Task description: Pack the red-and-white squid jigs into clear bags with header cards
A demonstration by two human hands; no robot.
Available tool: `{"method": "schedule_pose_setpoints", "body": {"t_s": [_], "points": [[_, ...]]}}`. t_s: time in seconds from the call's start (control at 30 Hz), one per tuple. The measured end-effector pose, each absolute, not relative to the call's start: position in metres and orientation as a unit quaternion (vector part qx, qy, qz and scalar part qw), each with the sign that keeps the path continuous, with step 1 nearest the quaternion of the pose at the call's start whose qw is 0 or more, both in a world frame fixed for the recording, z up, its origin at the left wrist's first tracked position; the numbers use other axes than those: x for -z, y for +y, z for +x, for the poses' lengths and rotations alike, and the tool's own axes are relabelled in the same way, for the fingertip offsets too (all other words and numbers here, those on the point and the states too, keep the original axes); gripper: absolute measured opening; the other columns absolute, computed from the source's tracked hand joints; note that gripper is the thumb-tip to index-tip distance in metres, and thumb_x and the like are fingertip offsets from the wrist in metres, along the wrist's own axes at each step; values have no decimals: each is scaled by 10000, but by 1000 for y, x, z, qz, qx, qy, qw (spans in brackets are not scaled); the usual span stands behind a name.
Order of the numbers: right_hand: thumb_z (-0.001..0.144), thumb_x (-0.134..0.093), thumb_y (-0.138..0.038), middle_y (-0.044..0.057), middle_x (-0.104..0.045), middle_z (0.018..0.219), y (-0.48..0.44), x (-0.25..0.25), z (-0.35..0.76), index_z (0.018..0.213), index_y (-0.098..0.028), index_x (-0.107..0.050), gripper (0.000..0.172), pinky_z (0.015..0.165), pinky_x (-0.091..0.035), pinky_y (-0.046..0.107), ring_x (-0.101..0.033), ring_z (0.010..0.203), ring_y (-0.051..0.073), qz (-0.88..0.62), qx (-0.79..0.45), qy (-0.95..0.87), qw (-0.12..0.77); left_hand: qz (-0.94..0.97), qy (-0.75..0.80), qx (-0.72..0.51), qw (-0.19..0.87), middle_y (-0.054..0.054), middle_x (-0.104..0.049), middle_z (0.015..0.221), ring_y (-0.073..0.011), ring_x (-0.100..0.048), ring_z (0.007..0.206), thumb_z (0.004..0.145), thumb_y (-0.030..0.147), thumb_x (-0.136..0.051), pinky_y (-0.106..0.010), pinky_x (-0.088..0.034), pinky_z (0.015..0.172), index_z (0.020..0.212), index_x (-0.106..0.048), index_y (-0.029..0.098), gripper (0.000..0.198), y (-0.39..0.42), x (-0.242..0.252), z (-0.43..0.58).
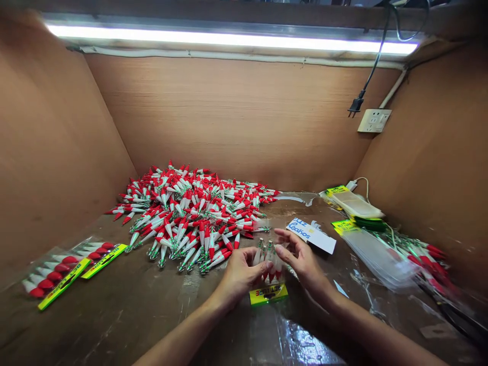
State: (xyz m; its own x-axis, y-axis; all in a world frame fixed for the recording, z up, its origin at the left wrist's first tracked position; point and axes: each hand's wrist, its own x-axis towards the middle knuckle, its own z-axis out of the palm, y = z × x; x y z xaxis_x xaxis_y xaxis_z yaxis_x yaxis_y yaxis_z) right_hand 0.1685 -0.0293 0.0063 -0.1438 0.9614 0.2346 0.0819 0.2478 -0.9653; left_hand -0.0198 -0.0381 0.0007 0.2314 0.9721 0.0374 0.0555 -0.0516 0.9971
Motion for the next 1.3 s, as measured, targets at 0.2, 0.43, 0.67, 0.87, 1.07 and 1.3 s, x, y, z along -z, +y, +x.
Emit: {"method": "schedule_pose_setpoints", "body": {"t_s": [0.2, 0.43, 0.67, 0.87, 1.07, 1.3], "points": [[892, -664, -433, 67, -697, 889, -26, -24, 180, 778, -188, -757, 286, 819, -466, 338, -616, 873, 229, -412, -384, -653, 506, 603, 384, -439, 544, -63, -729, 937, -205, -652, 810, 707, 399, -855, -262, -466, 723, 1022, -716, 155, 422, -39, 0, -16], [876, -675, -431, 54, -687, 830, -26, -21, 180, 749, -175, -730, 291, 779, -464, 323, -594, 802, 212, -437, -368, -627, 529, 631, 425, -436, 480, -16, -654, 742, -150, -584, 661, 786, 377, -776, -234, -433, 620, 810, -650, 150, 261, -37, 5, -24], [876, -672, -436, 41, -670, 783, -23, -17, 181, 742, -170, -721, 302, 733, -443, 303, -569, 763, 198, -449, -369, -631, 514, 634, 403, -420, 509, -31, -682, 745, -157, -598, 675, 823, 321, -727, -241, -434, 640, 812, -693, 134, 191, -40, 0, -22], [874, -665, -463, 38, -668, 774, -25, -22, 181, 788, -166, -744, 320, 694, -432, 297, -543, 715, 184, -456, -377, -612, 525, 579, 384, -422, 582, -76, -720, 935, -203, -665, 810, 723, 359, -840, -294, -502, 746, 1024, -681, 142, 404, -36, 2, -22], [897, -647, -448, 35, -659, 776, -25, -24, 181, 761, -166, -723, 322, 717, -436, 296, -556, 731, 185, -447, -361, -637, 513, 600, 379, -404, 577, -39, -689, 785, -154, -619, 667, 756, 381, -810, -241, -460, 636, 862, -687, 120, 308, -37, 9, -18], [945, -607, -415, 37, -668, 826, -21, -18, 185, 802, -175, -707, 297, 740, -443, 287, -582, 782, 185, -421, -324, -684, 500, 568, 389, -419, 592, 13, -581, 681, -102, -483, 552, 742, 400, -793, -210, -380, 533, 804, -617, 131, 328, -36, 8, -19]]}}
